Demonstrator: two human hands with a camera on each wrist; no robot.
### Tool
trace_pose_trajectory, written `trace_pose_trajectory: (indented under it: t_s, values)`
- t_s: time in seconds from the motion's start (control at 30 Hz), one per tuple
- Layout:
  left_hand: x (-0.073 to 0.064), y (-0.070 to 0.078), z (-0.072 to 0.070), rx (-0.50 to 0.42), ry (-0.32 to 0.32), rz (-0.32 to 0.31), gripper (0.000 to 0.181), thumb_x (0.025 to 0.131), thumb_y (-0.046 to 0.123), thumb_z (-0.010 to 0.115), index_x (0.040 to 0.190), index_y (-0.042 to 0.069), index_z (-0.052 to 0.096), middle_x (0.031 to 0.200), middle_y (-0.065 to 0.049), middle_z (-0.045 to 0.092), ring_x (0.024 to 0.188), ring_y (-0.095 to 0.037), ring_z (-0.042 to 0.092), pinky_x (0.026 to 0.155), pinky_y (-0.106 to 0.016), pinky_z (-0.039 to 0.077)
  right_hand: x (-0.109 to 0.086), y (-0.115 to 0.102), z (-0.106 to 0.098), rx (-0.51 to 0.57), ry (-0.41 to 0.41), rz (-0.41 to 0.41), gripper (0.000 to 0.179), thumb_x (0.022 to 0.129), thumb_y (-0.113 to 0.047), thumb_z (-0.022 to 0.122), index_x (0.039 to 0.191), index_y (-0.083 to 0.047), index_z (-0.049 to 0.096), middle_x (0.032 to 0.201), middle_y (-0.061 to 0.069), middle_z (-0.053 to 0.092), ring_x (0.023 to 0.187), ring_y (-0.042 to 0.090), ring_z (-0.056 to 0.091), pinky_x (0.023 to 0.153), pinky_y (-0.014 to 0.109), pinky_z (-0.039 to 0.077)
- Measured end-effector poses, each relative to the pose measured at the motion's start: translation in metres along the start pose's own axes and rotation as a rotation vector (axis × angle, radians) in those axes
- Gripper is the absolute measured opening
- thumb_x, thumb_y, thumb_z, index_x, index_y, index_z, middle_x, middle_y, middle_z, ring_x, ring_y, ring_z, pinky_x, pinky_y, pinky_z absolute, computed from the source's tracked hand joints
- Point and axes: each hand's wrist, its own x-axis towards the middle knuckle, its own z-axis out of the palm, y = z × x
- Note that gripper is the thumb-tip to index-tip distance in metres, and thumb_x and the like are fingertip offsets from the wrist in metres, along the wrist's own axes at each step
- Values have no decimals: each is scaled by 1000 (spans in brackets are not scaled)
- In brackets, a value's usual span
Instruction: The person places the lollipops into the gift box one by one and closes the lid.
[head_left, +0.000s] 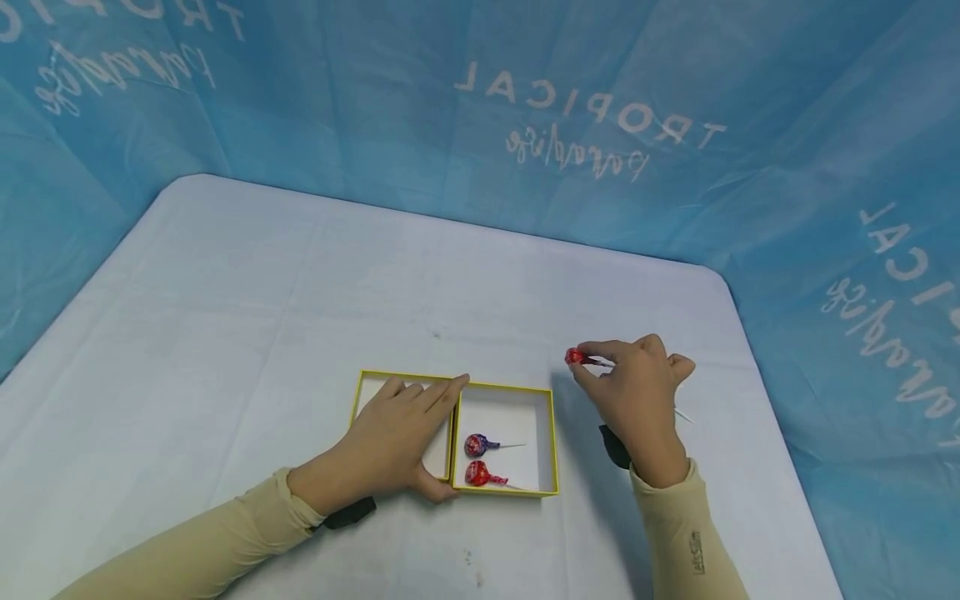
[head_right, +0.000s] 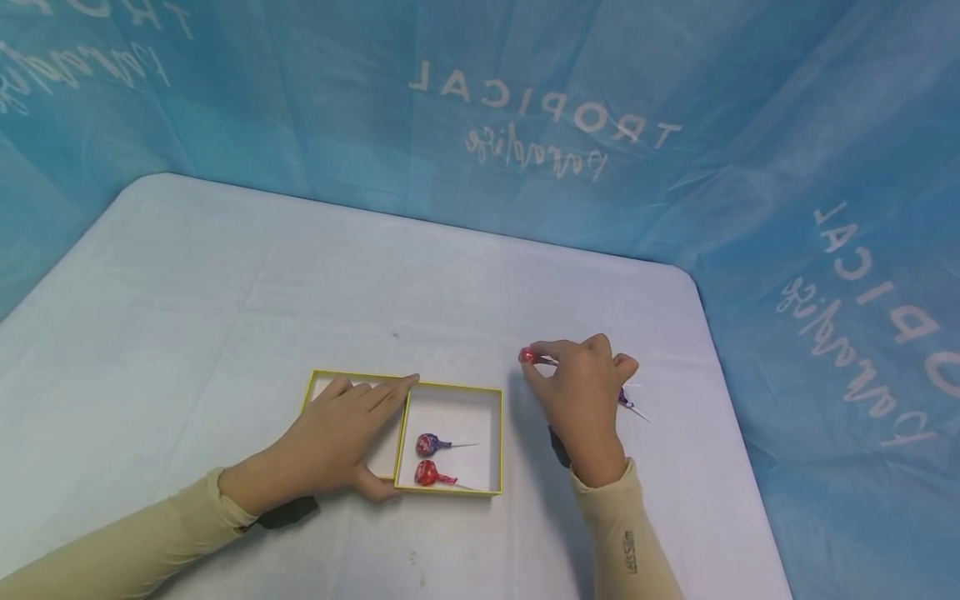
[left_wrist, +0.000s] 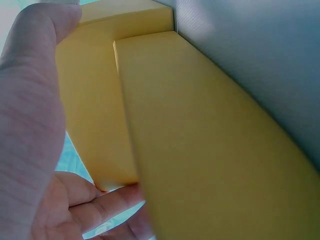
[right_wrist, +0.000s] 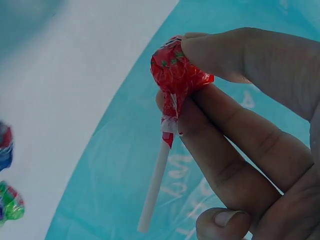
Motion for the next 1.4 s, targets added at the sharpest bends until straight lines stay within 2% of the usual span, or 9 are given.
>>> trace_pose_trajectory:
  t_s: [0.23,0.53,0.87,1.1,1.4]
  values:
    - [2,0,0,-1,9,-3,130,55,83,73,154,7,38,138,1,59,85,-17,58,80,-33,35,-8,-18,-3,42,-7,-51,17,74,-24,89,90,-20,84,53,-7,57,77,22,39,74,54,16]
    - [-2,3,4,-6,-3,-10,130,54,83,74,153,6,39,140,0,59,92,-17,61,81,-34,36,-22,-37,-4,100,-125,-88,21,72,-28,91,91,-22,84,76,-4,75,77,18,43,76,54,17]
    - [0,2,1,-13,-17,-21,130,55,83,74,154,6,38,142,-1,58,96,-17,62,82,-34,36,-21,-51,-1,154,-170,-185,19,71,-30,92,89,-27,84,72,-9,71,73,13,39,73,48,17]
    - [0,2,0,-27,-10,-16,130,56,82,75,154,5,37,142,-2,58,91,-17,60,80,-34,34,-21,-60,0,136,-226,-250,18,72,-33,91,87,-31,83,80,-16,76,73,10,37,74,49,17]
    - [-1,1,1,-25,9,-9,130,55,82,74,154,5,38,142,-2,58,88,-17,59,78,-33,34,-20,-66,4,100,-258,-306,18,70,-37,91,85,-31,83,76,-15,74,71,9,36,75,47,19]
